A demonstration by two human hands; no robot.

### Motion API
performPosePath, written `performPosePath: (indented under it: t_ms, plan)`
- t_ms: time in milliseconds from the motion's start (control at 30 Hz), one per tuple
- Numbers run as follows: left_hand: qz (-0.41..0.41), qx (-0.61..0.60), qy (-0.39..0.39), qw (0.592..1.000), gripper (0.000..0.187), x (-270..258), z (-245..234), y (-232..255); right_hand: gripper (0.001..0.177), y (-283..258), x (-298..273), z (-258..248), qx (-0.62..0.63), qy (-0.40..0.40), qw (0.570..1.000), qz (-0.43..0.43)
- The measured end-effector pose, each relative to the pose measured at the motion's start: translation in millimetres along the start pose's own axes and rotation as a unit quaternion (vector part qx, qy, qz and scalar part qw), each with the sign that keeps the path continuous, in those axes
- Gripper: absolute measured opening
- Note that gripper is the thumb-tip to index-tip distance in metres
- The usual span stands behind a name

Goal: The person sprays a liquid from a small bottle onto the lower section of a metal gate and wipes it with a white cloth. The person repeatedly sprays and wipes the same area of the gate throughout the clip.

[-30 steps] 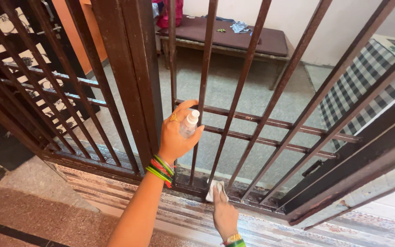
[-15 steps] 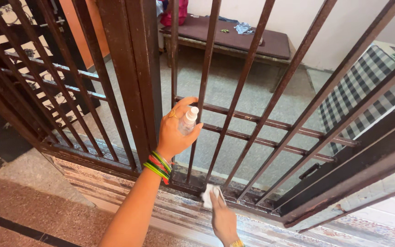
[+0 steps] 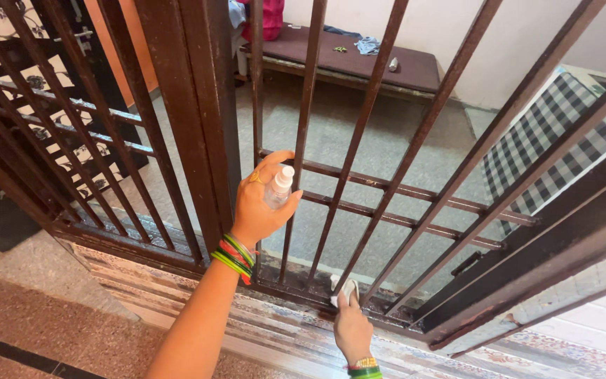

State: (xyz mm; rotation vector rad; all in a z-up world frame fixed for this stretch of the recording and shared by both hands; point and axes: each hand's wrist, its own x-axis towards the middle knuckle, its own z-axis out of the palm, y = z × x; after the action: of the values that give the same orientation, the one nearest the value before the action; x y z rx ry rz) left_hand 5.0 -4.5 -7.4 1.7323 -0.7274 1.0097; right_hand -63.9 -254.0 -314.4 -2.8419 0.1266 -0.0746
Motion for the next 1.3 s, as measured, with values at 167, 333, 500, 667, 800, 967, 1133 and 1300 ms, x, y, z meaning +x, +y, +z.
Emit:
performPosePath:
  t_ms: [167, 333, 500, 667, 800, 967, 1133, 1300]
  plan:
    - [-0.023, 0.001, -0.004, 1.000, 0.036, -1.1, 0.4, -0.3, 0.070, 10.0, -27.7, -8.6, 0.017, -0.029, 0.999, 0.003]
    - [-0.025, -0.004, 0.004, 1.000, 0.037, -0.8, 1.6, 0.8, 0.077, 13.1, -16.7, -4.8, 0.033, 0.015, 0.999, -0.036]
    - [-0.034, -0.003, 0.006, 0.999, 0.039, -2.0, 2.8, 2.8, 0.072, 15.6, -6.0, 3.0, 0.033, 0.013, 0.998, -0.051]
    - [-0.028, -0.007, 0.011, 1.000, 0.044, -0.3, 4.8, 5.9, 0.080, 27.7, -34.1, 5.5, 0.031, -0.003, 0.998, -0.056]
    - [-0.049, -0.009, 0.011, 0.999, 0.047, -0.9, 6.3, 6.5, 0.082, 52.2, -50.0, 15.6, 0.088, 0.112, 0.987, -0.079]
    - [-0.051, -0.022, 0.023, 0.998, 0.051, -3.1, 9.1, 6.6, 0.081, 57.8, -52.4, 32.9, 0.080, 0.199, 0.975, -0.065]
    - [-0.082, -0.021, 0.023, 0.996, 0.052, -4.5, 10.3, 5.9, 0.075, 71.9, -36.6, 42.6, 0.081, 0.154, 0.985, 0.006]
    - [-0.101, 0.030, 0.042, 0.994, 0.051, -11.3, 15.0, -1.6, 0.067, 87.1, -7.0, 22.4, 0.071, 0.086, 0.994, -0.011]
